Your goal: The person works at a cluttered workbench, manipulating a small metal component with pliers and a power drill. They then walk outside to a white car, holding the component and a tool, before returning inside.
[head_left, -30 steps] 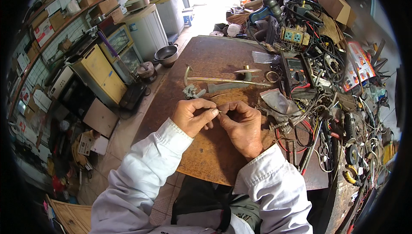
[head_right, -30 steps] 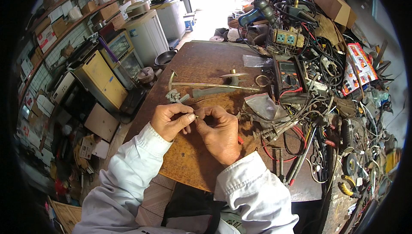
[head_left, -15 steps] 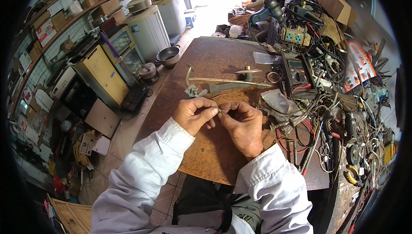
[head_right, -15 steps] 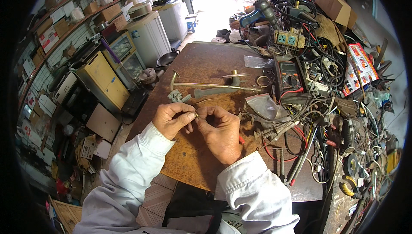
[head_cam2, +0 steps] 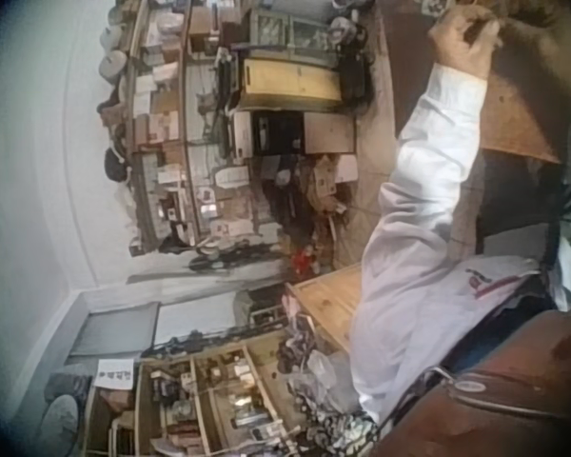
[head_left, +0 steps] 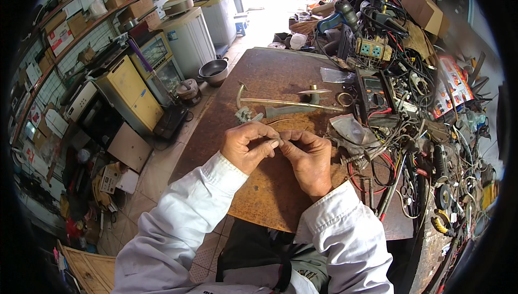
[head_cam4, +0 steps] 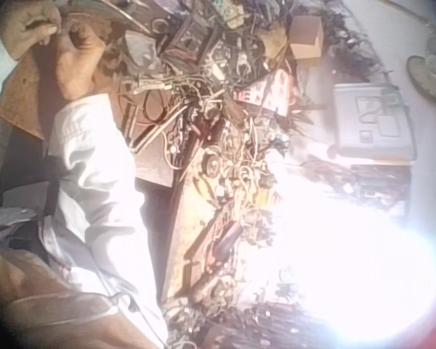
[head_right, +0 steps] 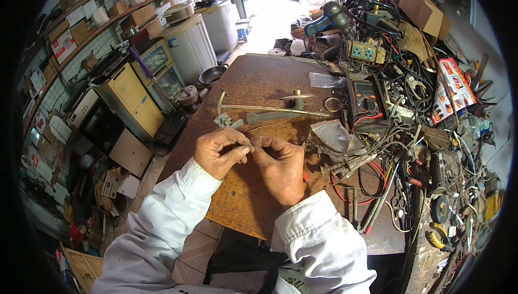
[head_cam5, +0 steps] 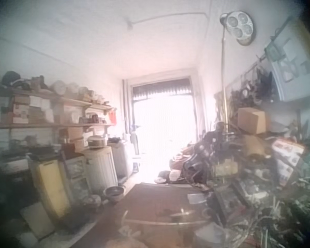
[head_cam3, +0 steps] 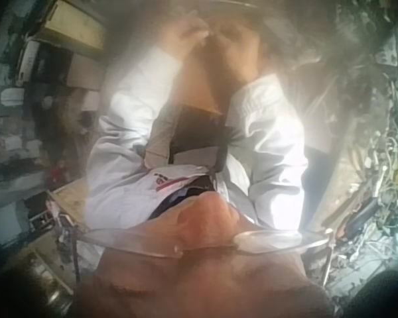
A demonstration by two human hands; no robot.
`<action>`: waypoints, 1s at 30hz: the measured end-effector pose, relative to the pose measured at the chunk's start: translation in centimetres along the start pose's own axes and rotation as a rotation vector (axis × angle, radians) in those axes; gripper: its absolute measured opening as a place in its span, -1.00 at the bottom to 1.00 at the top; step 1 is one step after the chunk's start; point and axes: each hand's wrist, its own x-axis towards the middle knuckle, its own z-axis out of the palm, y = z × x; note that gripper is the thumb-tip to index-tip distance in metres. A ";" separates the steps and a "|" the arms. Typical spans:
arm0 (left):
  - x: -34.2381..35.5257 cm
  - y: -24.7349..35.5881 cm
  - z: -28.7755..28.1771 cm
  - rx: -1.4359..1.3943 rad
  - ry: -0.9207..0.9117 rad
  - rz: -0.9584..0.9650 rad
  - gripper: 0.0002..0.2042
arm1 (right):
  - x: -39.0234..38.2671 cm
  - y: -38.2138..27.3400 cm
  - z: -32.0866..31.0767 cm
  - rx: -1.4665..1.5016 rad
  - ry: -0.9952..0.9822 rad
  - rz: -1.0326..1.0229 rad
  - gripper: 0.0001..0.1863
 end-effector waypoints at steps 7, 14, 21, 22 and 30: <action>0.0 0.1 -0.1 0.005 -0.018 -0.033 -0.89 | -0.1 -0.1 0.1 0.016 -0.009 0.023 -0.95; -0.1 -0.3 -0.3 -0.070 -0.012 -0.074 -0.87 | 0.0 0.1 -0.1 -0.009 -0.023 0.007 -0.95; -0.2 -0.5 -0.5 -0.065 0.011 -0.094 -0.86 | -0.2 -0.2 0.3 -0.067 0.034 -0.023 -0.95; -0.2 -0.6 -0.4 -0.067 0.009 -0.091 -0.86 | -0.3 -0.2 0.3 -0.063 0.037 -0.025 -0.95; -0.2 -0.7 -0.5 -0.069 -0.003 -0.082 -0.86 | -0.2 -0.1 0.3 -0.048 0.027 -0.029 -0.95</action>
